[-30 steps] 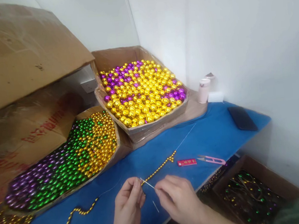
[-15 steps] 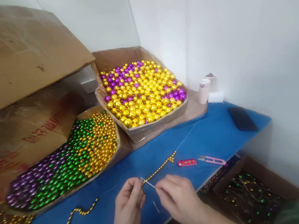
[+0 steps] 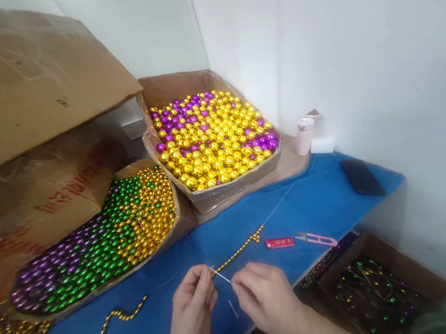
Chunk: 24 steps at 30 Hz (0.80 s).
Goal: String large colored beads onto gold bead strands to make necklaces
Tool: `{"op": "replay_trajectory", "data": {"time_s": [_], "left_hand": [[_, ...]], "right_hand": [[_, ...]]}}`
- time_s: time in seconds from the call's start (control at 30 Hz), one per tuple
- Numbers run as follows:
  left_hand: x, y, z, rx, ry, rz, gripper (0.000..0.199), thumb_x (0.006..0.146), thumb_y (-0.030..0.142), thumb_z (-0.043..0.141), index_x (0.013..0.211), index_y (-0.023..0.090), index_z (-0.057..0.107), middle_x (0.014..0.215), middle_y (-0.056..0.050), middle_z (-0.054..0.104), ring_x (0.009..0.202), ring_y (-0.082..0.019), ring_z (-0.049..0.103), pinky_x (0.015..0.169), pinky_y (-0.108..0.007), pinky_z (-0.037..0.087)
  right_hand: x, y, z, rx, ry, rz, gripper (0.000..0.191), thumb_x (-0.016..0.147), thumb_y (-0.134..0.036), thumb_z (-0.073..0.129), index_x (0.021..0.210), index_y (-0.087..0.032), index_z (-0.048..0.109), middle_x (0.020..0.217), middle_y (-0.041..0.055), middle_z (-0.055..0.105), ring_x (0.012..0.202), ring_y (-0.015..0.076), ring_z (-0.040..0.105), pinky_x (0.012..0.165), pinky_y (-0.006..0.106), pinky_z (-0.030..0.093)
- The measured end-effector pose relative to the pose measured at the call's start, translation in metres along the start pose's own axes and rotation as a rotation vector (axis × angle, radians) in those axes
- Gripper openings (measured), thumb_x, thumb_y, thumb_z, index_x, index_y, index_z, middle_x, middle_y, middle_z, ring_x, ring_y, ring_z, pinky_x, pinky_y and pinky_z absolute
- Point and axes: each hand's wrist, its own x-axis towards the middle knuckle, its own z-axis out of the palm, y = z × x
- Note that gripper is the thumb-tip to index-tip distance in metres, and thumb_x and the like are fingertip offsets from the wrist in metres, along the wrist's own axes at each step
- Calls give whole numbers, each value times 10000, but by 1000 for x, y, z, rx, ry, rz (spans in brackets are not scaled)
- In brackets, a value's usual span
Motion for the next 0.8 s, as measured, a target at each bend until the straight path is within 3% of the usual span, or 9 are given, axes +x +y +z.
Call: {"op": "replay_trajectory", "data": {"time_s": [0.3,0.5,0.57,0.67,0.73,0.8], "left_hand": [[4,4,2,-87,-15,-91,220,779,339,659,805,127,611,581,53,412,467,-41,287,423,-183,285],[6,8,0,-40,-54,-129,246,777,359,657,739,140,550,556,69,337,482,-48,265,426,-174,264],[7,10,-1,-46,-64,-135,248,789,368,641,746,150,532,558,74,311,483,-50,246,426,-171,252],[11,16,-2,-90,-60,-111,244,794,367,635,754,156,521,571,73,310,485,-52,239,424,-171,238],[15,20,-3,-141,-54,-99,242,787,361,644,751,159,515,581,71,329,483,-51,252,418,-168,225],[18,24,-2,-200,-57,-117,250,779,364,650,741,167,501,570,72,349,473,-50,286,422,-165,232]], "right_hand": [[2,-6,3,-58,-23,-15,206,906,-207,421,876,-215,625,746,24,617,696,144,571,650,234,395],[9,-7,3,-68,-71,-49,211,902,-198,425,869,-216,633,766,31,627,726,156,584,671,255,403],[11,-8,2,107,-117,6,210,911,-241,430,860,-206,631,717,19,620,672,149,580,635,256,415],[14,-7,3,701,-193,214,245,923,-351,446,1017,-193,608,690,7,622,597,124,585,590,246,460],[17,-7,7,1060,-150,302,293,904,-388,495,1085,-180,594,787,41,656,674,134,627,656,275,499],[22,-8,14,1188,-55,290,297,863,-384,572,1088,-195,611,919,72,675,814,166,648,765,319,505]]}}
